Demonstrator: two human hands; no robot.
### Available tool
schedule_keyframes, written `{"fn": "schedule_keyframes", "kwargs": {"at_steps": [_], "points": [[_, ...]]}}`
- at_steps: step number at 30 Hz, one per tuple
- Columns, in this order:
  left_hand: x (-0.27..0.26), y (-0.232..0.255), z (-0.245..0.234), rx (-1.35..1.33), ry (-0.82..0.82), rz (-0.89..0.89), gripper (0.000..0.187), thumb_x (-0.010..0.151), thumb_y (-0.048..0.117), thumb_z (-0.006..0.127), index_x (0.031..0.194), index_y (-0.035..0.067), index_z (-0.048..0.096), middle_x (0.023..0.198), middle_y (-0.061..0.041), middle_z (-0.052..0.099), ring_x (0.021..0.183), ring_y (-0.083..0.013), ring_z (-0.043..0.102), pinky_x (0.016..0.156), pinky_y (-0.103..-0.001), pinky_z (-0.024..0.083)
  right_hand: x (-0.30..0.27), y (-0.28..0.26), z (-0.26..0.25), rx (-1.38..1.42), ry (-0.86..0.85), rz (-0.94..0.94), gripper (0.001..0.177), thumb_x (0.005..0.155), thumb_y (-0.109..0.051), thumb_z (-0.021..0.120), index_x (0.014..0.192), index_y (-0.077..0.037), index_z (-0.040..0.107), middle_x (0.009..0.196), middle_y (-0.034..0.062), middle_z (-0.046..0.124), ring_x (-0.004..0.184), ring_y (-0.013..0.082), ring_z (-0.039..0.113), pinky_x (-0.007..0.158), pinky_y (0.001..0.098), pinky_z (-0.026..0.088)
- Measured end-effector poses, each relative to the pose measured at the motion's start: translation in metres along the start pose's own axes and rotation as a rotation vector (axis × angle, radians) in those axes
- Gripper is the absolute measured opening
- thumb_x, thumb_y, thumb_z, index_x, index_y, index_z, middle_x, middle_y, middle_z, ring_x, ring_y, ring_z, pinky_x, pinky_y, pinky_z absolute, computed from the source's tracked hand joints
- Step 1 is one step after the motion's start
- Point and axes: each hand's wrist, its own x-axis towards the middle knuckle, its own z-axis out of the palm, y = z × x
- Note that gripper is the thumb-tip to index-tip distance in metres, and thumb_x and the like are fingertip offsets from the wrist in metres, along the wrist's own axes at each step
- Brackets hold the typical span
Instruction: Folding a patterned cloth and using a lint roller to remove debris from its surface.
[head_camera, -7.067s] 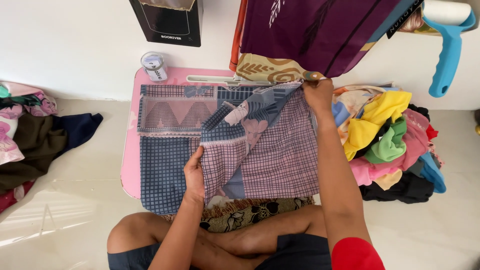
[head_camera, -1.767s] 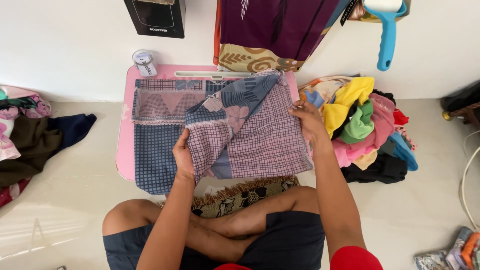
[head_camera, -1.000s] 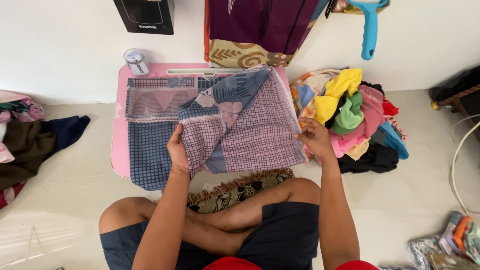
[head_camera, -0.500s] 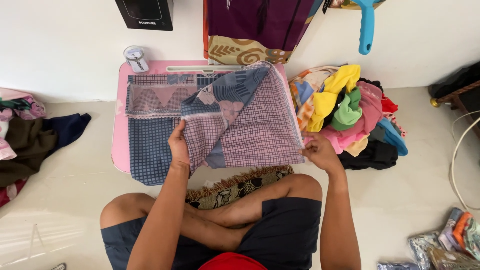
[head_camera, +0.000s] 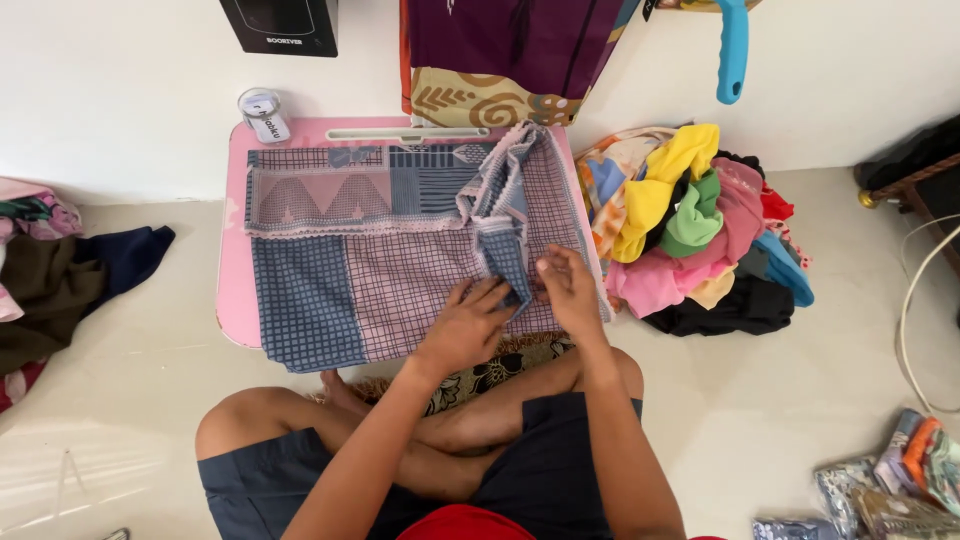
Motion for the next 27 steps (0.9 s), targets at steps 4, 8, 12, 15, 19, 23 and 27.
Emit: {"fn": "schedule_keyframes", "kwargs": {"at_steps": [4,8,12,15,19,23,27], "points": [[-0.011,-0.002,0.009,-0.014,0.006,-0.001,0.033,0.094,0.018,0.06,0.123,0.015,0.074,0.149,-0.008,0.057,0.147,-0.031,0.04,0.121,-0.059,0.021,0.009,0.006,0.016,-0.209,0.08,-0.053,0.051,0.093,-0.041,0.082,0.123,-0.003,0.066,0.116,0.0171,0.064,0.102,0.0315,0.072,0.075,0.0396,0.064],[-0.01,-0.007,0.011,-0.038,-0.021,0.025,0.034,0.095,0.017,0.057,0.125,0.014,0.073,0.148,-0.01,0.057,0.149,-0.0334,0.036,0.124,-0.06,0.013,0.03,0.009,0.029,-0.384,0.098,-0.187,0.056,0.084,-0.044,0.089,0.108,0.002,0.066,0.103,0.0165,0.06,0.091,0.034,0.07,0.07,0.0404,0.061],[-0.012,-0.007,0.01,-0.094,-0.024,0.024,0.035,0.095,0.016,0.055,0.126,0.013,0.073,0.15,-0.01,0.056,0.15,-0.0342,0.035,0.125,-0.06,0.01,0.053,0.037,0.032,-0.243,0.14,-0.097,0.034,0.086,-0.03,0.087,0.091,0.0,0.072,0.082,0.0123,0.064,0.075,0.0266,0.07,0.058,0.0343,0.056],[-0.014,-0.005,0.009,-0.148,-0.003,0.014,0.037,0.095,0.014,0.055,0.128,0.013,0.071,0.152,-0.009,0.054,0.15,-0.0331,0.035,0.125,-0.059,0.011,0.043,0.024,0.019,-0.061,0.317,-0.092,0.022,0.082,-0.02,0.086,0.085,-0.007,0.069,0.072,0.0057,0.059,0.07,0.0166,0.059,0.058,0.0298,0.047],[-0.014,-0.006,0.011,-0.179,0.013,-0.001,0.038,0.096,0.015,0.055,0.13,0.017,0.071,0.153,-0.005,0.054,0.15,-0.0315,0.035,0.125,-0.059,0.01,0.009,-0.02,0.002,0.347,0.328,0.125,0.024,0.084,-0.009,0.077,0.098,-0.014,0.059,0.075,-0.0043,0.055,0.063,0.0088,0.057,0.048,0.021,0.042],[-0.015,-0.006,0.012,-0.178,0.016,0.01,0.036,0.097,0.015,0.054,0.129,0.016,0.071,0.152,-0.005,0.055,0.149,-0.0309,0.037,0.125,-0.059,0.009,-0.002,-0.049,-0.004,0.415,0.136,0.15,0.061,0.088,-0.002,0.074,0.142,-0.016,0.049,0.092,0.0009,0.055,0.077,0.0088,0.064,0.057,0.0165,0.053],[-0.017,-0.007,0.014,-0.178,0.006,0.004,0.037,0.098,0.015,0.053,0.131,0.017,0.07,0.153,-0.004,0.054,0.149,-0.03,0.036,0.125,-0.059,0.007,0.018,-0.015,-0.021,0.384,0.04,0.168,0.04,0.087,-0.003,0.078,0.124,-0.002,0.064,0.092,0.0059,0.062,0.076,0.0149,0.072,0.059,0.0288,0.065]]}}
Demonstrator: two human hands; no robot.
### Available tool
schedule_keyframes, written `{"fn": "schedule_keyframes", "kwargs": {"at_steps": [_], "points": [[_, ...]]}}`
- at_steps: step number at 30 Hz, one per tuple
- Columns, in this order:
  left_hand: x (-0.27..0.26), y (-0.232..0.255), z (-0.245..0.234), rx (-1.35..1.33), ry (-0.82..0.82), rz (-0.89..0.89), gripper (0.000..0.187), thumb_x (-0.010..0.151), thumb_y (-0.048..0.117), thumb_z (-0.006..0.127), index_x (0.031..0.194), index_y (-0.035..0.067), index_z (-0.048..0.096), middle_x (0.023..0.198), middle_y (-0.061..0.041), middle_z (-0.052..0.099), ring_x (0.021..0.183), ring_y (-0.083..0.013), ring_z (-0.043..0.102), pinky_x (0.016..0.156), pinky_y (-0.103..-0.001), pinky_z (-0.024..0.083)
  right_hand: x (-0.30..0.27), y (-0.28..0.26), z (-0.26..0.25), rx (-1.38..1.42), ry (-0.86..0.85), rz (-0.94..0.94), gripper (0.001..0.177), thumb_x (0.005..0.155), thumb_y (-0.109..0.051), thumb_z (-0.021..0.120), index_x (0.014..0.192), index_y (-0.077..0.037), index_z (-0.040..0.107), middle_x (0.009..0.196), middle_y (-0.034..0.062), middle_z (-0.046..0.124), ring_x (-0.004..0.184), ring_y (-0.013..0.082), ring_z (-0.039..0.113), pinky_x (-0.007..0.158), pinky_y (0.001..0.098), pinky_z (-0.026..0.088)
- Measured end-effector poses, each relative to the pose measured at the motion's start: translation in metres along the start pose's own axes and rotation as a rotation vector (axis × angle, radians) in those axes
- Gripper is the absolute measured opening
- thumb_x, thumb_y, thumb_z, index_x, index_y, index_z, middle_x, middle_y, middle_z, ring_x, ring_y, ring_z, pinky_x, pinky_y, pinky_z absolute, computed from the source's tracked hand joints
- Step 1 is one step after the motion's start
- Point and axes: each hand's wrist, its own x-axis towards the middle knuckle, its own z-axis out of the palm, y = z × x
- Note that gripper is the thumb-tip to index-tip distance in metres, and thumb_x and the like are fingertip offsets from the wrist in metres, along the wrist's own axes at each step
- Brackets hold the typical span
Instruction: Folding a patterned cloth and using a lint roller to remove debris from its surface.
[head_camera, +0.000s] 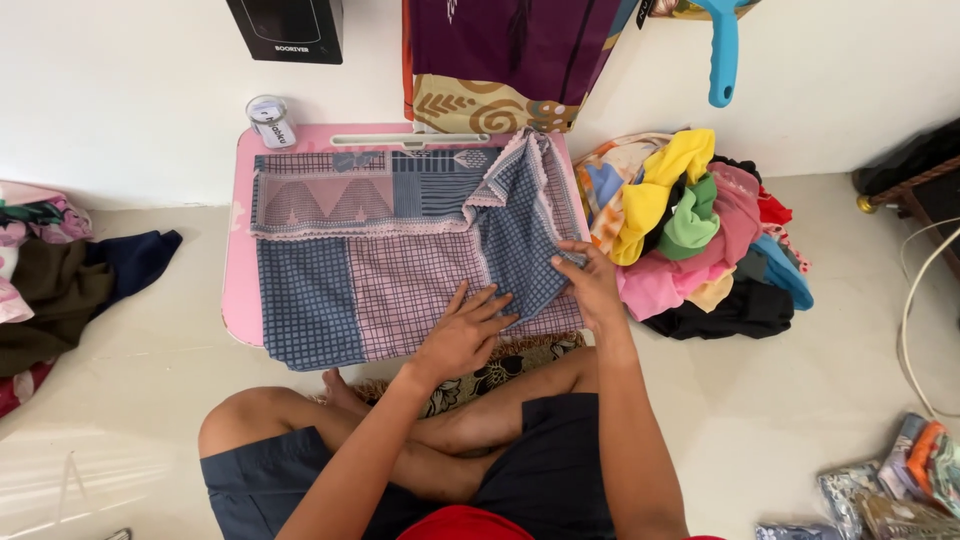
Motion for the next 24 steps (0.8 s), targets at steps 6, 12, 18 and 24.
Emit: {"fn": "schedule_keyframes", "kwargs": {"at_steps": [6,12,18,24], "points": [[-0.001,-0.001,0.002,-0.039,0.018,-0.015,0.038,0.097,0.012,0.052,0.13,0.016,0.071,0.152,-0.004,0.055,0.148,-0.0299,0.038,0.125,-0.058,0.006,0.008,0.01,-0.018,-0.048,0.127,-0.005,0.06,0.081,-0.005,0.085,0.131,0.001,0.052,0.095,0.0107,0.057,0.073,0.0149,0.067,0.053,0.0251,0.062],[0.0,-0.008,0.008,-0.136,0.037,-0.038,0.039,0.096,0.011,0.052,0.13,0.015,0.071,0.151,-0.003,0.056,0.148,-0.0284,0.039,0.126,-0.056,0.004,-0.013,0.001,-0.008,-0.16,0.181,0.002,0.047,0.083,-0.007,0.085,0.123,0.002,0.061,0.078,0.0061,0.051,0.062,0.0148,0.063,0.044,0.0239,0.056],[0.0,-0.005,0.009,-0.178,0.064,-0.064,0.037,0.096,0.009,0.052,0.127,0.014,0.072,0.149,-0.003,0.058,0.147,-0.0273,0.04,0.126,-0.054,0.003,-0.009,0.024,-0.018,-0.084,0.254,-0.03,0.054,0.086,-0.006,0.081,0.13,0.007,0.053,0.088,0.0097,0.045,0.06,0.0216,0.065,0.051,0.0379,0.064],[0.0,-0.003,0.004,-0.251,0.069,-0.083,0.037,0.097,0.008,0.051,0.126,0.012,0.073,0.148,-0.004,0.059,0.147,-0.0277,0.041,0.127,-0.054,0.003,-0.014,0.023,-0.018,-0.103,0.302,-0.133,0.034,0.088,0.0,0.078,0.118,0.005,0.064,0.075,0.0003,0.036,0.048,0.0213,0.064,0.046,0.0383,0.063]]}}
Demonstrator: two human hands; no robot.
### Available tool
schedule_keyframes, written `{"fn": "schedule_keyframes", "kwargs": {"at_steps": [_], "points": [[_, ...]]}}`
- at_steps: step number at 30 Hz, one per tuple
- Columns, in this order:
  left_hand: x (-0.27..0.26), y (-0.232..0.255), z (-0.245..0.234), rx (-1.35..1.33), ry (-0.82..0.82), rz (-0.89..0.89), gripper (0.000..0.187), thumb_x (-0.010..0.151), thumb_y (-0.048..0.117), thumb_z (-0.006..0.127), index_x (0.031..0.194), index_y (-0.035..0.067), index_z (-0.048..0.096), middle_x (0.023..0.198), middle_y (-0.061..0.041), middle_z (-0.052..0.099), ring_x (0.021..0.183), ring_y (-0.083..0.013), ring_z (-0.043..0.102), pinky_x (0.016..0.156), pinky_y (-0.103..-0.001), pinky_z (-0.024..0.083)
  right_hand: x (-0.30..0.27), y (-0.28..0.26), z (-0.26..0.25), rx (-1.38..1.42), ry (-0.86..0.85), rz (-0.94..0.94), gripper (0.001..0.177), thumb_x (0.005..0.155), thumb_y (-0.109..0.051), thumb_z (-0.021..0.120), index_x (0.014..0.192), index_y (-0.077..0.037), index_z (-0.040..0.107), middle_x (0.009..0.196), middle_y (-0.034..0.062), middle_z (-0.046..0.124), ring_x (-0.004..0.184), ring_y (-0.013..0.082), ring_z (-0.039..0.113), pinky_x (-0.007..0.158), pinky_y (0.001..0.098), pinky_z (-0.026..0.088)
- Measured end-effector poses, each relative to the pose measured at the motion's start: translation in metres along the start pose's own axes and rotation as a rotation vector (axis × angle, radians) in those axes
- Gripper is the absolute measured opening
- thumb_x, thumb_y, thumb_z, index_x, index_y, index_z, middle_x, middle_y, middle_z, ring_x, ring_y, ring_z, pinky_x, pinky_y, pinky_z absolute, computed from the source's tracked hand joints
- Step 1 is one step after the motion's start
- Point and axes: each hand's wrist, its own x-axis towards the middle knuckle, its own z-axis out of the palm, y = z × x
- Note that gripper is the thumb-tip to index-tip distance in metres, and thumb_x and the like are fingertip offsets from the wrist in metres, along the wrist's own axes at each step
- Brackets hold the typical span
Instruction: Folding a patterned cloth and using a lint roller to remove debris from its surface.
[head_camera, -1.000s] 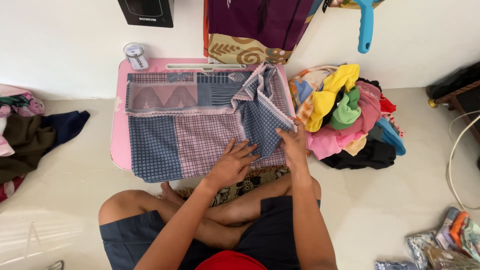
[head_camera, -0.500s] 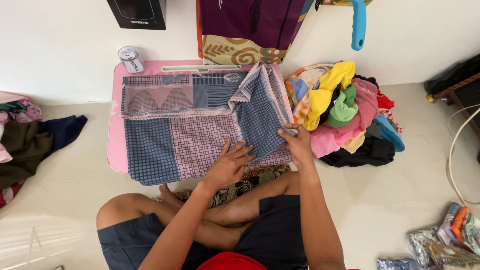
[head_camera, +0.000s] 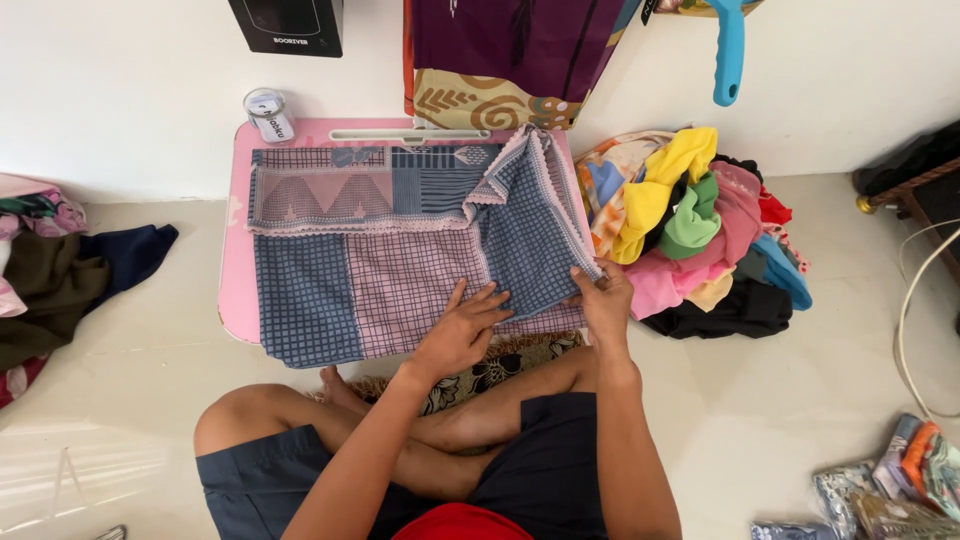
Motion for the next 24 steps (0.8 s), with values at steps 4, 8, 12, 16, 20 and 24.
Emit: {"fn": "schedule_keyframes", "kwargs": {"at_steps": [4,8,12,16,20,24], "points": [[-0.001,-0.001,0.001,-0.037,0.006,-0.008,0.038,0.095,0.006,0.052,0.126,0.01,0.073,0.147,-0.005,0.06,0.146,-0.0286,0.042,0.127,-0.053,0.002,-0.005,-0.013,0.004,-0.066,0.004,-0.078,0.034,0.087,0.0,0.079,0.117,0.009,0.065,0.068,0.0011,0.038,0.047,0.0161,0.058,0.044,0.0343,0.06],[0.0,-0.003,0.002,-0.054,0.021,-0.004,0.039,0.095,0.006,0.052,0.127,0.011,0.073,0.147,-0.006,0.06,0.146,-0.0296,0.042,0.126,-0.055,0.004,0.002,-0.016,0.002,-0.136,-0.018,-0.137,0.019,0.088,-0.002,0.079,0.105,0.001,0.07,0.072,0.0098,0.059,0.054,0.0162,0.063,0.044,0.0319,0.057],[0.002,0.016,-0.01,-0.015,0.061,0.037,0.039,0.093,0.005,0.056,0.129,0.009,0.071,0.146,-0.012,0.06,0.144,-0.0346,0.044,0.124,-0.059,0.008,0.023,-0.007,-0.027,-0.203,0.045,-0.323,0.019,0.088,-0.008,0.087,0.101,-0.006,0.072,0.083,0.0088,0.07,0.066,0.0103,0.063,0.056,0.0271,0.055],[-0.002,0.016,-0.01,0.092,0.085,0.115,0.039,0.095,0.006,0.057,0.131,0.012,0.071,0.146,-0.009,0.061,0.144,-0.0324,0.044,0.123,-0.059,0.012,-0.006,-0.014,-0.036,-0.188,0.04,-0.339,0.013,0.091,-0.005,0.082,0.096,-0.006,0.071,0.076,0.0055,0.066,0.063,0.0092,0.06,0.054,0.0246,0.053],[-0.009,0.002,0.004,0.209,0.068,0.171,0.04,0.093,0.007,0.062,0.131,0.016,0.07,0.143,-0.006,0.063,0.143,-0.0281,0.046,0.124,-0.058,0.011,-0.012,0.021,-0.05,-0.109,-0.017,-0.187,0.009,0.089,0.0,0.079,0.094,-0.001,0.071,0.072,0.0094,0.062,0.056,0.0159,0.062,0.05,0.0301,0.056],[-0.017,0.0,0.012,0.248,0.1,0.191,0.043,0.093,0.007,0.063,0.135,0.017,0.067,0.144,-0.004,0.062,0.143,-0.026,0.046,0.125,-0.057,0.01,-0.005,0.035,-0.073,-0.028,-0.036,-0.194,0.012,0.087,0.002,0.08,0.094,0.003,0.07,0.071,0.0124,0.06,0.053,0.0213,0.067,0.048,0.0325,0.06]]}}
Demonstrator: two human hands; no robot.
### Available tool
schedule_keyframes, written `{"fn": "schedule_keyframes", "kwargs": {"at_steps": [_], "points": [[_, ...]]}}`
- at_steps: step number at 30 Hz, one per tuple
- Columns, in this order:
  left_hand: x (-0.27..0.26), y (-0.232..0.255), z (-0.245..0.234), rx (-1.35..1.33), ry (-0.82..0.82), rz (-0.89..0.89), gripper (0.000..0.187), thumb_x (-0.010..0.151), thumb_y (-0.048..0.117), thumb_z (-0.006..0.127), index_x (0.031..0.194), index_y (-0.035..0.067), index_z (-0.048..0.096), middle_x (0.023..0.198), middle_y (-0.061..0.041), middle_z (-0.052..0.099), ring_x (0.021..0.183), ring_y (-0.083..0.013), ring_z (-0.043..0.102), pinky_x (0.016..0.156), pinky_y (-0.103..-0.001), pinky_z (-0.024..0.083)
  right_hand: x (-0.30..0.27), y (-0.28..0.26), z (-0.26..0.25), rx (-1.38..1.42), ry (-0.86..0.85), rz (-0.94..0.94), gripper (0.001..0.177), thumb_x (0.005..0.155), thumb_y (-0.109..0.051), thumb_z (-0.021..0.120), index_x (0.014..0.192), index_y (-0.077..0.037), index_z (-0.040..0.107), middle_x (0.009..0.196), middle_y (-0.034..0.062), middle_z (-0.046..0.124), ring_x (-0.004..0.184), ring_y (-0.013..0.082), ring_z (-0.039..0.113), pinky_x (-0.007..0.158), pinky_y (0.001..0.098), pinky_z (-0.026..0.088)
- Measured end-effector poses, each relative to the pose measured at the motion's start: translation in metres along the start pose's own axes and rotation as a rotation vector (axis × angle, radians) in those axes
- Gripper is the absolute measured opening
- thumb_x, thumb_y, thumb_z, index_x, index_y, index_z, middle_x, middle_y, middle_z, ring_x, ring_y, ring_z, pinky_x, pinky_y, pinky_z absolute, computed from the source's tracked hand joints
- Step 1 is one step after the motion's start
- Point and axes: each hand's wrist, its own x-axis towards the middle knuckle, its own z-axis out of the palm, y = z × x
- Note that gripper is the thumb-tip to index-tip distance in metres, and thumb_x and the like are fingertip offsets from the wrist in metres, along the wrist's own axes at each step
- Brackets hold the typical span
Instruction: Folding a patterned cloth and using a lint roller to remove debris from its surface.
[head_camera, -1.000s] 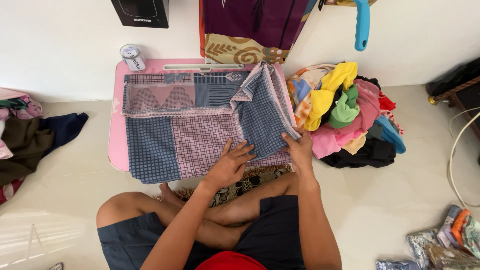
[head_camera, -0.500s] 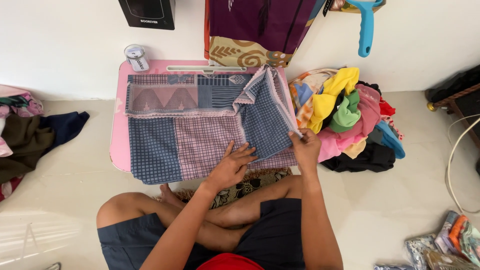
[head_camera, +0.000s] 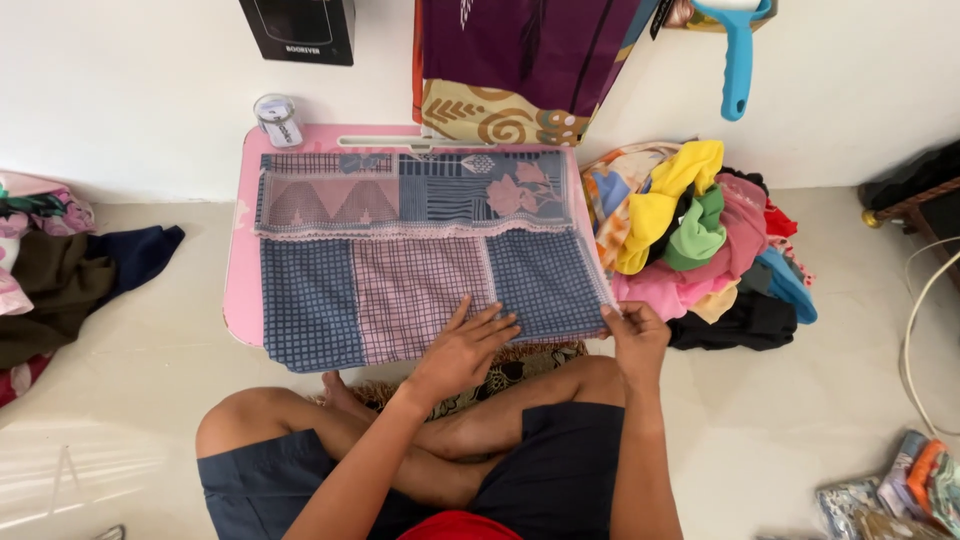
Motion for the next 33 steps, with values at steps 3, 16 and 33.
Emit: {"fn": "schedule_keyframes", "kwargs": {"at_steps": [3,16,33], "points": [[0.003,0.01,-0.009,0.073,0.045,0.036,0.044,0.096,0.005,0.059,0.139,0.015,0.063,0.146,-0.005,0.06,0.141,-0.027,0.048,0.124,-0.056,0.016,-0.002,-0.015,0.0,-0.03,0.029,0.002,0.014,0.087,0.004,0.081,0.089,0.004,0.067,0.071,0.0131,0.06,0.054,0.0198,0.067,0.048,0.0313,0.059],[-0.066,-0.037,-0.042,0.462,-0.026,-0.159,0.07,0.082,-0.006,0.055,0.148,0.017,0.051,0.157,-0.008,0.048,0.151,-0.0254,0.034,0.128,-0.055,0.008,-0.016,-0.011,-0.003,-0.136,0.018,0.068,0.015,0.09,0.005,0.074,0.102,0.005,0.065,0.079,0.0141,0.063,0.057,0.0153,0.065,0.048,0.0246,0.056],[-0.171,-0.069,-0.12,0.701,0.33,-0.48,0.072,0.075,-0.002,0.056,0.147,0.007,0.063,0.158,-0.013,0.057,0.147,-0.0305,0.049,0.125,-0.057,0.026,-0.021,-0.012,0.001,-0.377,0.011,0.019,0.006,0.091,0.0,0.074,0.095,-0.001,0.069,0.088,0.0129,0.071,0.062,0.0122,0.057,0.056,0.028,0.051]]}}
